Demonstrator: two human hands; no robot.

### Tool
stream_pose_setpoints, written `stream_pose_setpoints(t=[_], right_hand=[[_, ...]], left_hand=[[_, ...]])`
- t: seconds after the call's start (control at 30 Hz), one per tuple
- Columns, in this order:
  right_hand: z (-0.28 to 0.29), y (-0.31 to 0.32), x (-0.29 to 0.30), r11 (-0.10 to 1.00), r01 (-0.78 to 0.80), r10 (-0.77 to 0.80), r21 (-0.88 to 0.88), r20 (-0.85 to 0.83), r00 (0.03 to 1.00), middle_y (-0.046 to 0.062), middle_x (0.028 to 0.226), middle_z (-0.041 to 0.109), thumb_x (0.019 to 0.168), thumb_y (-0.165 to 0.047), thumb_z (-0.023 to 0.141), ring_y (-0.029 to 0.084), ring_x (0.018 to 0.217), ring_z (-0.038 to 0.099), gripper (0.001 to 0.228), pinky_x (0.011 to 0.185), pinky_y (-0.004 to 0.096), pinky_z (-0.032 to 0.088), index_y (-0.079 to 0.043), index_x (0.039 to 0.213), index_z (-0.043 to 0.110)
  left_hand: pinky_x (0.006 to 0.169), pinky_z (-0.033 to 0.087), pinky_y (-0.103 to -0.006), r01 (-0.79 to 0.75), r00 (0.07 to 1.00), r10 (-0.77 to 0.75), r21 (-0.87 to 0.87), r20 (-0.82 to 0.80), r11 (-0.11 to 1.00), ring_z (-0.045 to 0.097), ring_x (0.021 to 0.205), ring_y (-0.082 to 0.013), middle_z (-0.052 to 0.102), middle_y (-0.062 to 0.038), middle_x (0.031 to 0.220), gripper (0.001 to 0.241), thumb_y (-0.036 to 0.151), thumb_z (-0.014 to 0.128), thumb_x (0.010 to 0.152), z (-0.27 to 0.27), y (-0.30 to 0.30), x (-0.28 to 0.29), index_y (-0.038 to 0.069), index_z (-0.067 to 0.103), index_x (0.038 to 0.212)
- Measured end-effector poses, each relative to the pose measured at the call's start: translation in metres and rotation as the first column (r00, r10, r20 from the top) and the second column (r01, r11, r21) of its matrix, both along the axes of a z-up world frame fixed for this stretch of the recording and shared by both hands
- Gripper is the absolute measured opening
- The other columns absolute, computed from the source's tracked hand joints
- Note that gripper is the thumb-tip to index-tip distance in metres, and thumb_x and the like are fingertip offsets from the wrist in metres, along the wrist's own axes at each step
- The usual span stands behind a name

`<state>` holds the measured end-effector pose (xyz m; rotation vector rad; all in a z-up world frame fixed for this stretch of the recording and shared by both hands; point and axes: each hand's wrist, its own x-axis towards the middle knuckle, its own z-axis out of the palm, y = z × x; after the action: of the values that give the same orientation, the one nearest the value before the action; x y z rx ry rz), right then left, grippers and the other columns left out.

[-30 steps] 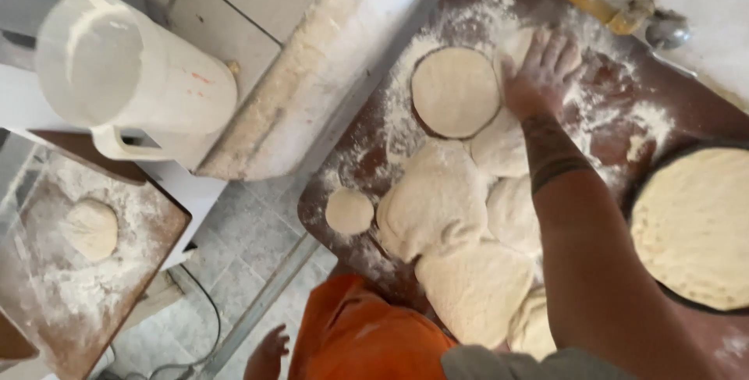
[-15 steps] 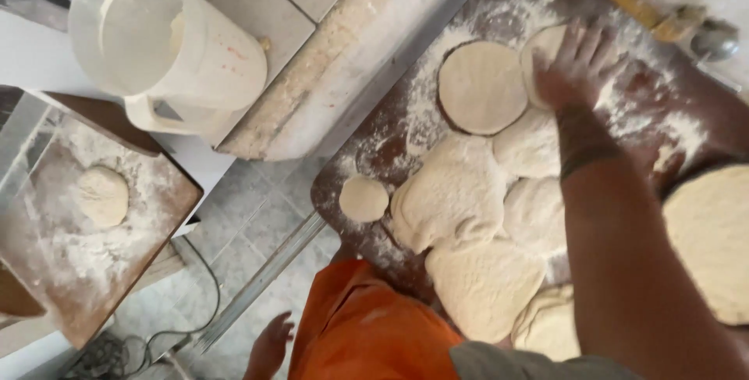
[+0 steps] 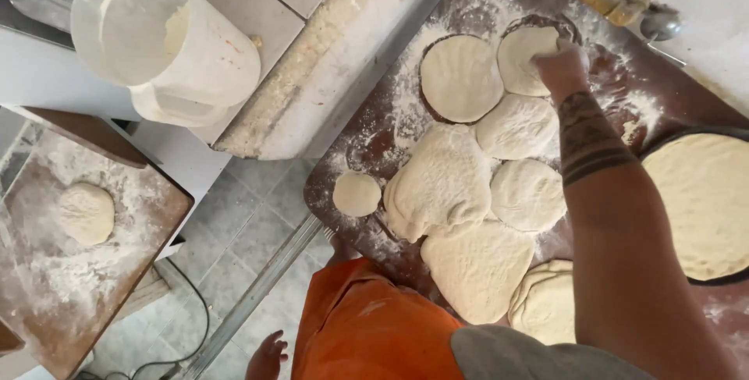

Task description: The person repeatedly feeds dough balls through a dough sheeter to flatten them, then places the flattened sheets on a floured countertop. The person also manually flattens some dough balls by hand on the counter.

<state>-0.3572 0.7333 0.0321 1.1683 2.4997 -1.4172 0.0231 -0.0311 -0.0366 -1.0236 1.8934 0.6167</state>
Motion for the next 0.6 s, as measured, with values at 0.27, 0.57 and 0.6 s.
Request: stream_pose_setpoints(t=[0.27,0.57,0.6], right_hand=[[0.146,-0.042,0.066,0.971,-0.109,0.062,-0.214,-0.216,0.974,0.008,0.129,0.056,0.096,-0.008,0.061,0.024,0.117,0.060,0.046,0.097,0.027,0.058,-0.003,0.139,0.045],[0.036,-0.034,0.123,0.981,0.192,-0.184,-0.022,0.198,0.963,0.009,0.129,0.048,0.088,-0.017,0.078,0.023,0.113,0.054,0.040,0.100,0.033,0.054,-0.015,0.123,0.058],[0.037,-0.038,0.122,0.944,0.301,-0.276,-0.132,0.180,0.944,0.006,0.126,0.057,0.085,-0.020,0.084,0.017,0.112,0.059,0.048,0.101,0.024,0.057,-0.013,0.120,0.052]], left_hand=[[0.097,0.051,-0.0352,0.091,0.995,-0.090,0.042,-0.031,0.995,0.077,0.102,-0.0193,0.075,-0.002,0.131,0.050,0.029,0.042,0.099,0.066,0.067,-0.059,0.025,0.063,0.144],[0.101,0.050,-0.0356,0.194,0.980,-0.189,0.077,-0.065,0.978,0.076,0.105,-0.0184,0.076,-0.003,0.130,0.051,0.030,0.043,0.097,0.072,0.086,-0.088,0.025,0.063,0.144],[0.100,0.050,-0.0353,0.183,0.981,-0.178,0.078,-0.071,0.980,0.076,0.103,-0.0186,0.075,-0.002,0.130,0.051,0.029,0.043,0.097,0.069,0.085,-0.088,0.025,0.063,0.144]])
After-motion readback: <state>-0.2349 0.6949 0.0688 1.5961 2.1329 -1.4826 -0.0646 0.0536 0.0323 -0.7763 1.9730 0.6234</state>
